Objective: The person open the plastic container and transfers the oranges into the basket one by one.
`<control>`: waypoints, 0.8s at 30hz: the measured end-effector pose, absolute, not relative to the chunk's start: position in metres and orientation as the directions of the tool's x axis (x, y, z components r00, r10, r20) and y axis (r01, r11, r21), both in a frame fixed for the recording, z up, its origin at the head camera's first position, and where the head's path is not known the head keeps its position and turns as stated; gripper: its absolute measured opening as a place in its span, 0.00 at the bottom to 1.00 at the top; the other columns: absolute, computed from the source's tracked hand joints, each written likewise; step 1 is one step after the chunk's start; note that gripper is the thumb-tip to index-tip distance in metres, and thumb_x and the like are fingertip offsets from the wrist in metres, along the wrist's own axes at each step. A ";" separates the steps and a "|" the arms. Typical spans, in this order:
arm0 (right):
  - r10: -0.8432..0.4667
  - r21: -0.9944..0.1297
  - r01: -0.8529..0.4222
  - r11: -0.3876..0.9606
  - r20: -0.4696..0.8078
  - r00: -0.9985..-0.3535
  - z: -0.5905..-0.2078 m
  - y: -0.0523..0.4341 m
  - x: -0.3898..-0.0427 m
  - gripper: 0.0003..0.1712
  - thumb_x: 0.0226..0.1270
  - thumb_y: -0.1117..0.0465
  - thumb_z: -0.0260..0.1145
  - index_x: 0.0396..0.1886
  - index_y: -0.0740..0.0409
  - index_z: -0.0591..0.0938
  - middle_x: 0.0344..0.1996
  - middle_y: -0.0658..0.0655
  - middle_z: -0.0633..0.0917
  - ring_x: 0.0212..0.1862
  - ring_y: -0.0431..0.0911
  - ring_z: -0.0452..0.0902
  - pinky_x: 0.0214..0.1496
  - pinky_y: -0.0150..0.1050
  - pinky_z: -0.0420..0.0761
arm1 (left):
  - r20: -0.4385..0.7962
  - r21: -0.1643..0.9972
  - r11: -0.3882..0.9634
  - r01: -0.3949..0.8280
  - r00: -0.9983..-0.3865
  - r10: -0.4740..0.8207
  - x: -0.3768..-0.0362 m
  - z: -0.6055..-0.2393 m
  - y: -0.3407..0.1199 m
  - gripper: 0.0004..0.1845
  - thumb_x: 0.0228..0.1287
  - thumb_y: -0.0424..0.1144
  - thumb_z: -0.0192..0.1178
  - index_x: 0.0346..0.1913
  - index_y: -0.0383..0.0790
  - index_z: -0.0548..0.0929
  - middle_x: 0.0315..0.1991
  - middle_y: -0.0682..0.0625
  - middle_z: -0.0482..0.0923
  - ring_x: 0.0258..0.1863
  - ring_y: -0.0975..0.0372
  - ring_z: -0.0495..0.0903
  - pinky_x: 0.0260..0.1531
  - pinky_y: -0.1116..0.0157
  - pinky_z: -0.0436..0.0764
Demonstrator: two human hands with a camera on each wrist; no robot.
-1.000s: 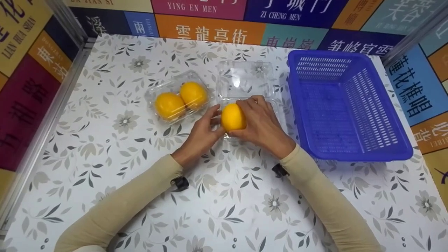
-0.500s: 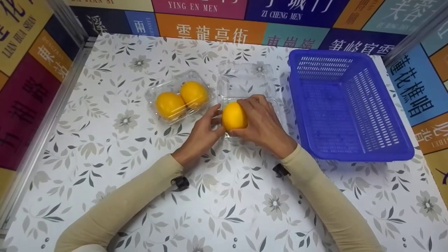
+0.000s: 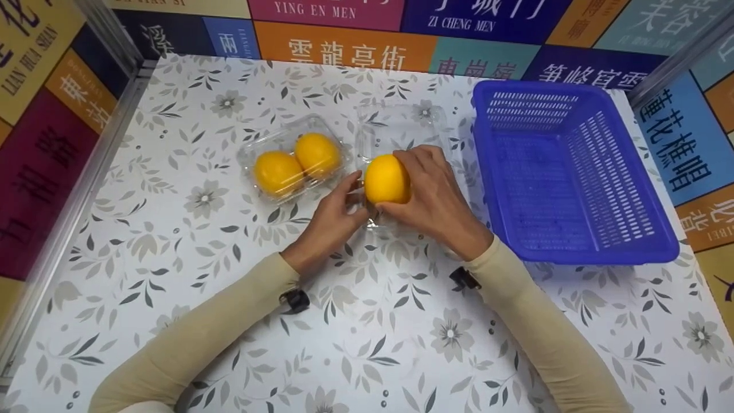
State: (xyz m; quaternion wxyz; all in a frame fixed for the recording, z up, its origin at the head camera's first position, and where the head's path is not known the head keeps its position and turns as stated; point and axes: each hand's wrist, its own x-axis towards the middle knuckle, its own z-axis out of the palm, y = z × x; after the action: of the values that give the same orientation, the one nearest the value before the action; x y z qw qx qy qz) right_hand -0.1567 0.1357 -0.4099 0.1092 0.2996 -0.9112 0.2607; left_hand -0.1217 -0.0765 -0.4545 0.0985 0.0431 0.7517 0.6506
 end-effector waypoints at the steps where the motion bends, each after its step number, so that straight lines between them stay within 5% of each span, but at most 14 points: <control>1: -0.491 -0.407 -0.607 0.682 0.360 -0.793 -0.407 0.136 -0.155 0.45 0.59 0.48 0.87 0.70 0.64 0.80 0.60 0.65 0.85 0.66 0.61 0.70 0.70 0.56 0.72 | -0.091 0.987 0.150 -0.062 -0.977 0.192 -0.122 -0.454 -0.077 0.44 0.73 0.32 0.65 0.88 0.35 0.58 0.79 0.41 0.71 0.75 0.50 0.77 0.75 0.58 0.76; 13: -0.507 -0.366 -0.647 0.669 0.412 -0.757 -0.384 0.140 -0.137 0.46 0.59 0.46 0.88 0.71 0.62 0.80 0.62 0.63 0.84 0.68 0.61 0.71 0.73 0.56 0.73 | -0.081 0.983 0.178 -0.048 -0.980 0.184 -0.121 -0.455 -0.078 0.43 0.75 0.36 0.65 0.87 0.34 0.59 0.79 0.39 0.71 0.74 0.49 0.78 0.74 0.57 0.77; 24: -0.528 -0.317 -0.691 0.650 0.466 -0.710 -0.365 0.156 -0.118 0.47 0.57 0.46 0.89 0.69 0.63 0.81 0.62 0.65 0.84 0.68 0.62 0.71 0.73 0.58 0.73 | -0.059 0.980 0.195 -0.022 -0.981 0.186 -0.123 -0.456 -0.077 0.44 0.67 0.29 0.60 0.87 0.32 0.60 0.78 0.35 0.71 0.73 0.45 0.78 0.71 0.53 0.80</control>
State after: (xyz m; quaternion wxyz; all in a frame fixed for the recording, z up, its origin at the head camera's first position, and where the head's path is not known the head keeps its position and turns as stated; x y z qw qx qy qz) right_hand -0.1177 0.1558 -0.3648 0.1684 0.3412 -0.8926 0.2418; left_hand -0.1230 -0.0768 -0.4559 0.0824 0.0532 0.7687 0.6320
